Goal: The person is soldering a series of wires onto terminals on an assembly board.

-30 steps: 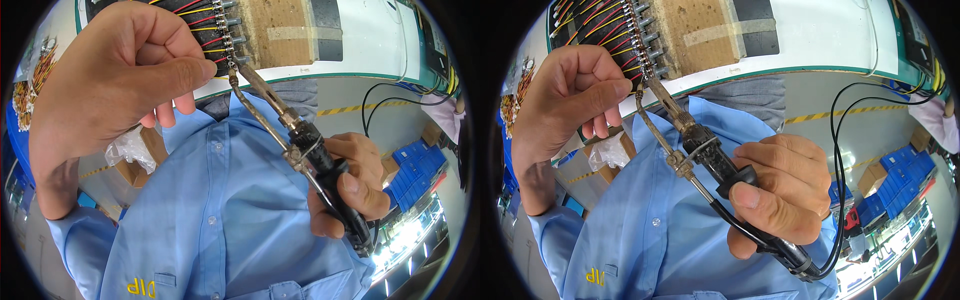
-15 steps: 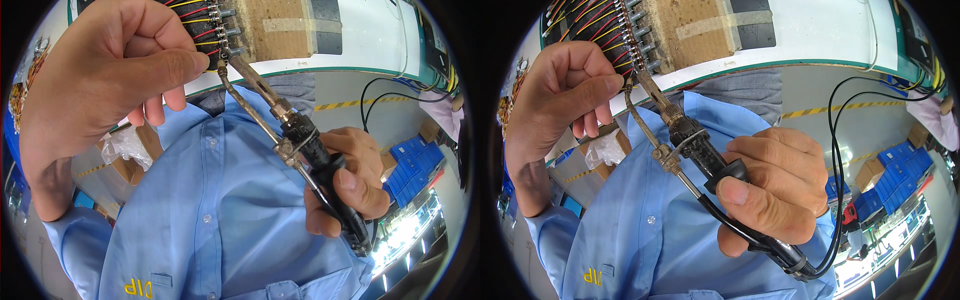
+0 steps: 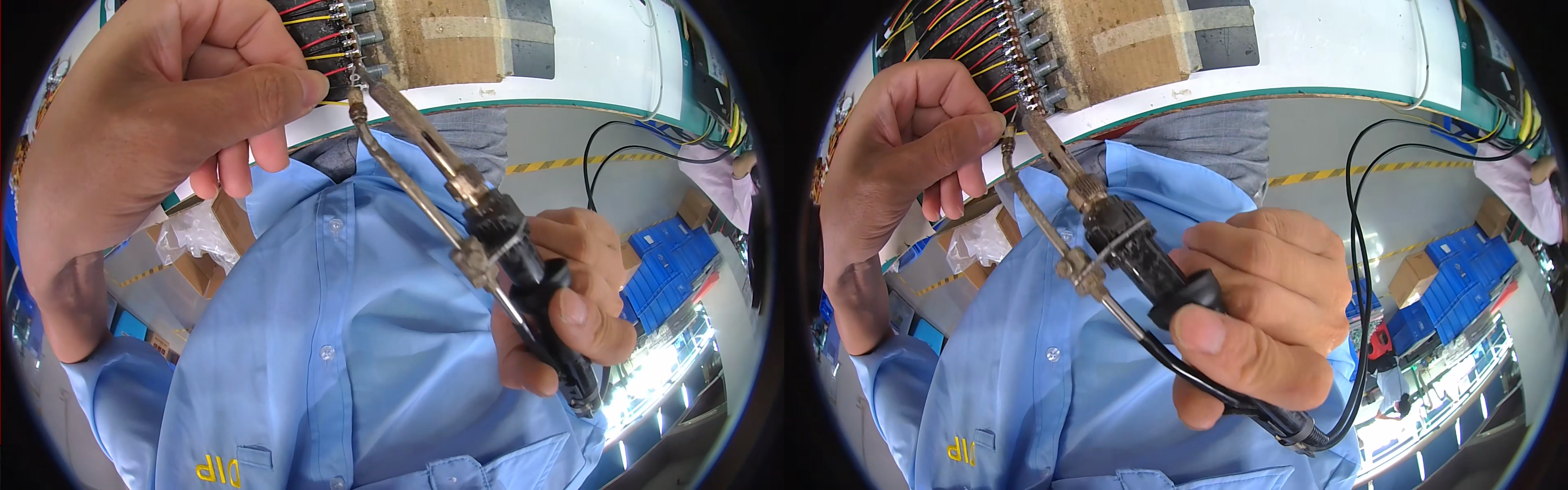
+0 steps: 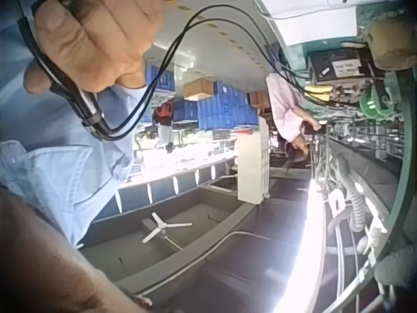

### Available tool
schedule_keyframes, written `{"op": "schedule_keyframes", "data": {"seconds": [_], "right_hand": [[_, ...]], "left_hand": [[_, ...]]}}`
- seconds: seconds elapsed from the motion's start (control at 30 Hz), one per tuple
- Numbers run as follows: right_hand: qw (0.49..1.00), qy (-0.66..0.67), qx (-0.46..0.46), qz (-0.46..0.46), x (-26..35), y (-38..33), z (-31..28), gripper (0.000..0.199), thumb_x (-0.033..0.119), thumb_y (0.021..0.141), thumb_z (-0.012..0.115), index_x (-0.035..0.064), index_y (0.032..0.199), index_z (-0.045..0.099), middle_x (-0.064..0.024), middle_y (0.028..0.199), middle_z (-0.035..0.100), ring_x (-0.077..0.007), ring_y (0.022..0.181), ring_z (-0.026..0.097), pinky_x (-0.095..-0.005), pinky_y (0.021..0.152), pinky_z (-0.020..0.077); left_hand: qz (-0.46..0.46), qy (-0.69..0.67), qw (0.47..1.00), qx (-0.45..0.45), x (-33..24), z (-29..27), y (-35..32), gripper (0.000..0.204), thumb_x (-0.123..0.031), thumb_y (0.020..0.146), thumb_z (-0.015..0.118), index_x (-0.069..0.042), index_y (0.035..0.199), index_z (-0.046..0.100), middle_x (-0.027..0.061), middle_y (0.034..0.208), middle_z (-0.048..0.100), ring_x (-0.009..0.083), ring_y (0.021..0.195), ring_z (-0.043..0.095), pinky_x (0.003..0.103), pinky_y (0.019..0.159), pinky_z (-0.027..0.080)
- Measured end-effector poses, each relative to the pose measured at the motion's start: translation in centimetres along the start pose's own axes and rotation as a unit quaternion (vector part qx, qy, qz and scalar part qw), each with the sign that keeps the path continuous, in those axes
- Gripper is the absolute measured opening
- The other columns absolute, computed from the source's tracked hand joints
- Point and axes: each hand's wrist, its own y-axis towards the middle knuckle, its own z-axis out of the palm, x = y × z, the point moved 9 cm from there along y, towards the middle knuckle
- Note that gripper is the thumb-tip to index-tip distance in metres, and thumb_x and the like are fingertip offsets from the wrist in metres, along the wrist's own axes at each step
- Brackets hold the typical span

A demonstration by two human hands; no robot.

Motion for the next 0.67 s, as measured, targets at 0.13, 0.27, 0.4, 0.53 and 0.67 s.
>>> {"op": "schedule_keyframes", "data": {"seconds": [0.13, 0.27, 0.4, 0.53, 0.67], "right_hand": [[1.000, -0.013, -0.004, -0.014, 0.19, 0.16, -0.04, 0.053, 0.050, 0.095, 0.046, -0.0013, 0.105, 0.050, -0.0054, 0.050, 0.046, -0.0216, 0.039, 0.050, -0.0305, 0.036, 0.0356], [1.000, -0.018, 0.000, -0.006, 0.07, 0.21, 0.27, 0.052, 0.049, 0.095, 0.045, -0.0013, 0.105, 0.050, -0.0050, 0.050, 0.045, -0.0214, 0.039, 0.050, -0.0303, 0.036, 0.0356], [1.000, -0.016, -0.004, -0.006, -0.02, 0.10, 0.34, 0.051, 0.048, 0.095, 0.046, -0.0015, 0.105, 0.050, -0.0048, 0.049, 0.044, -0.0212, 0.039, 0.049, -0.0306, 0.036, 0.0355], [1.000, -0.014, -0.014, -0.002, 0.04, -0.03, 0.13, 0.051, 0.049, 0.095, 0.046, -0.0011, 0.106, 0.050, -0.0057, 0.049, 0.046, -0.0213, 0.039, 0.050, -0.0311, 0.036, 0.0358], [1.000, -0.002, -0.001, 0.010, 0.21, 0.10, -0.17, 0.055, 0.052, 0.093, 0.047, 0.0001, 0.111, 0.050, -0.0073, 0.052, 0.051, -0.0225, 0.041, 0.052, -0.0309, 0.037, 0.0377]], "left_hand": [[0.000, 0.003, 1.000, -0.004, 0.11, -0.10, -0.07, 0.014, -0.012, 0.089, 0.062, -0.004, 0.079, 0.059, 0.0017, 0.057, 0.060, 0.0044, 0.043, 0.053, 0.017, 0.038, 0.037], [-0.004, 0.001, 1.000, -0.010, 0.06, -0.10, -0.12, 0.014, -0.011, 0.089, 0.062, -0.003, 0.078, 0.059, 0.0019, 0.057, 0.060, 0.0044, 0.043, 0.053, 0.017, 0.038, 0.037], [-0.003, 0.001, 1.000, -0.007, 0.00, -0.02, -0.07, 0.013, -0.011, 0.089, 0.062, -0.003, 0.078, 0.059, 0.0021, 0.057, 0.060, 0.0044, 0.043, 0.053, 0.016, 0.038, 0.037], [0.003, 0.004, 1.000, -0.007, -0.05, -0.02, -0.06, 0.014, -0.011, 0.089, 0.062, -0.003, 0.079, 0.059, 0.0023, 0.058, 0.060, 0.0044, 0.044, 0.053, 0.016, 0.038, 0.037], [0.005, 0.001, 1.000, -0.006, 0.04, -0.06, -0.06, 0.013, -0.011, 0.089, 0.062, -0.003, 0.079, 0.059, 0.0025, 0.058, 0.060, 0.0045, 0.044, 0.053, 0.016, 0.038, 0.037]]}}
